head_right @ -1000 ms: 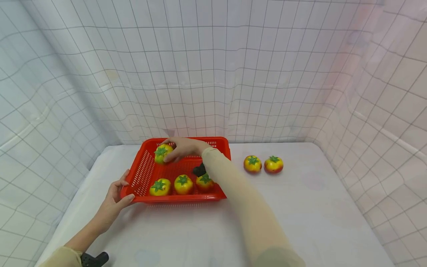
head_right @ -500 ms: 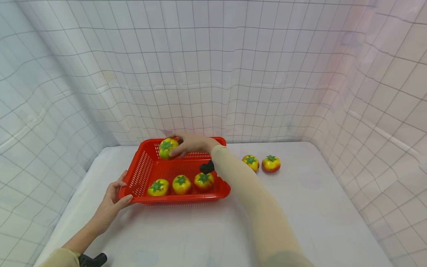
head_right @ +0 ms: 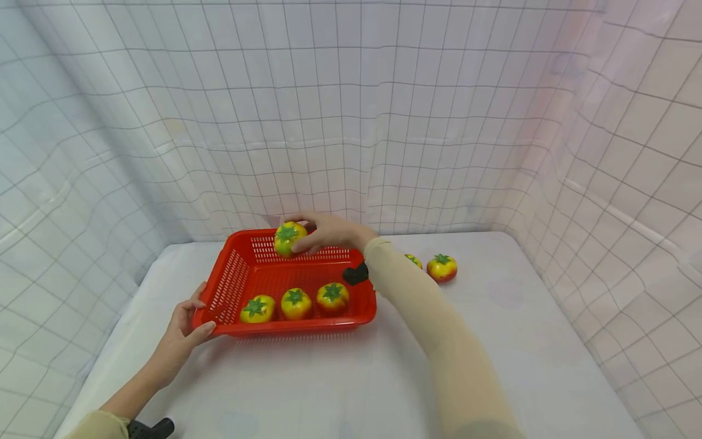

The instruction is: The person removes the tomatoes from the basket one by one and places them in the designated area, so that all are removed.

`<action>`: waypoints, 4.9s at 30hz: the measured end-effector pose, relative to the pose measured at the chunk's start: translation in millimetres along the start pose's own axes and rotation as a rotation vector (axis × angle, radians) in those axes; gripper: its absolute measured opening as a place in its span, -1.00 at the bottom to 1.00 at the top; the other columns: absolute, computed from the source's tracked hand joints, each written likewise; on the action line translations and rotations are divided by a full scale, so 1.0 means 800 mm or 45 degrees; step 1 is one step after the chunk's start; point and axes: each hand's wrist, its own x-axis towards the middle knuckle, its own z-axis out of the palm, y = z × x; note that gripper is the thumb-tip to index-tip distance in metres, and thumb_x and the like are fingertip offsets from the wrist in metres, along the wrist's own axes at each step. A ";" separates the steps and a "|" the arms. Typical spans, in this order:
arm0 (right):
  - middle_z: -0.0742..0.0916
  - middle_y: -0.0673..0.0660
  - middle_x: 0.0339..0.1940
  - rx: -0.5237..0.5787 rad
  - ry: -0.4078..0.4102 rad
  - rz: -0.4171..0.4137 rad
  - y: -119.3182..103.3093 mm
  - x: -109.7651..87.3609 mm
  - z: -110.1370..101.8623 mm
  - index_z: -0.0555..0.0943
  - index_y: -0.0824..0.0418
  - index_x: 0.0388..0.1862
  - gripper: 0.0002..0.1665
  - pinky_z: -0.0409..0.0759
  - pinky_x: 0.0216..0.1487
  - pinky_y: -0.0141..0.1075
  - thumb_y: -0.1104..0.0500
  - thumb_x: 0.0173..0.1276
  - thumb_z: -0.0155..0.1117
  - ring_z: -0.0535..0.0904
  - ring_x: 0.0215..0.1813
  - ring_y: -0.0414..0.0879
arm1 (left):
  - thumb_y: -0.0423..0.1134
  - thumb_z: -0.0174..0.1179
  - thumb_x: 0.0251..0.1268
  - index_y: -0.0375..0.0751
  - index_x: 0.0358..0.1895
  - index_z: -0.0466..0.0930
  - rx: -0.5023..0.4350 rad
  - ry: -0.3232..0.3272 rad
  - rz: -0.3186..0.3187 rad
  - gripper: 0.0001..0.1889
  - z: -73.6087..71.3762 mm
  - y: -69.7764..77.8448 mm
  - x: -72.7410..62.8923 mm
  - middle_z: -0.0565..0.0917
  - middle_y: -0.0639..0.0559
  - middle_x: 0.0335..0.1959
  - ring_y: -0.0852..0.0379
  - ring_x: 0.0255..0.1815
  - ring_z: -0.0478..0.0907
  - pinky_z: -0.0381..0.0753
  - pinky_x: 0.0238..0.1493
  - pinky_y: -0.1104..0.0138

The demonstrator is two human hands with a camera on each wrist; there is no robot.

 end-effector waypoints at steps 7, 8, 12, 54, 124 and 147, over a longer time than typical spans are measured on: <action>0.52 0.09 0.37 -0.035 0.034 0.006 0.006 -0.024 -0.010 0.30 -0.15 0.55 -0.17 0.62 0.21 0.00 0.07 0.36 0.43 0.53 0.28 0.04 | -0.41 0.11 0.53 -0.18 0.25 0.07 0.027 0.019 -0.034 -0.56 0.002 0.001 0.000 -0.24 0.07 0.71 -0.23 0.64 -0.21 0.62 0.06 0.44; 0.51 0.09 0.38 -0.036 0.039 0.010 0.008 -0.028 -0.012 0.31 -0.17 0.54 -0.17 0.62 0.22 0.01 0.06 0.35 0.44 0.51 0.29 0.04 | -0.40 0.12 0.53 -0.19 0.25 0.07 0.032 0.022 -0.040 -0.55 0.003 0.001 0.001 -0.25 0.07 0.71 -0.25 0.64 -0.21 0.62 0.06 0.45; 0.52 0.05 0.39 -0.052 0.075 0.031 0.015 -0.045 -0.020 0.33 -0.20 0.53 -0.17 0.61 0.23 -0.02 0.03 0.33 0.46 0.49 0.34 0.01 | -0.38 0.13 0.53 -0.18 0.25 0.06 0.053 0.030 -0.051 -0.55 0.003 0.001 0.001 -0.24 0.08 0.71 -0.27 0.64 -0.21 0.62 0.05 0.45; 0.54 0.15 0.36 0.034 0.366 0.121 0.071 -0.173 -0.098 0.28 -0.10 0.56 -0.17 0.65 0.17 -0.04 0.12 0.39 0.42 0.52 0.29 0.15 | -0.41 0.12 0.53 -0.12 0.25 0.08 0.027 0.027 -0.034 -0.55 0.004 0.000 0.002 -0.26 0.11 0.71 -0.21 0.66 -0.28 0.60 0.07 0.47; 0.26 0.39 0.44 0.312 0.778 0.384 0.223 -0.378 -0.155 -0.18 0.21 0.68 -0.01 0.61 0.22 -0.23 0.11 0.57 0.22 0.58 0.14 0.02 | -0.39 0.14 0.52 -0.08 0.25 0.07 0.030 0.041 -0.063 -0.53 0.004 -0.004 0.004 -0.25 0.13 0.71 -0.22 0.66 -0.27 0.59 0.08 0.47; 0.18 0.46 0.51 0.251 0.800 0.483 0.264 -0.377 -0.147 -0.20 0.27 0.67 0.02 0.61 0.15 -0.32 0.05 0.56 0.22 0.45 0.18 0.04 | -0.39 0.15 0.51 -0.09 0.25 0.07 0.052 0.044 -0.067 -0.53 0.004 -0.005 0.003 -0.23 0.15 0.71 -0.25 0.65 -0.25 0.60 0.07 0.47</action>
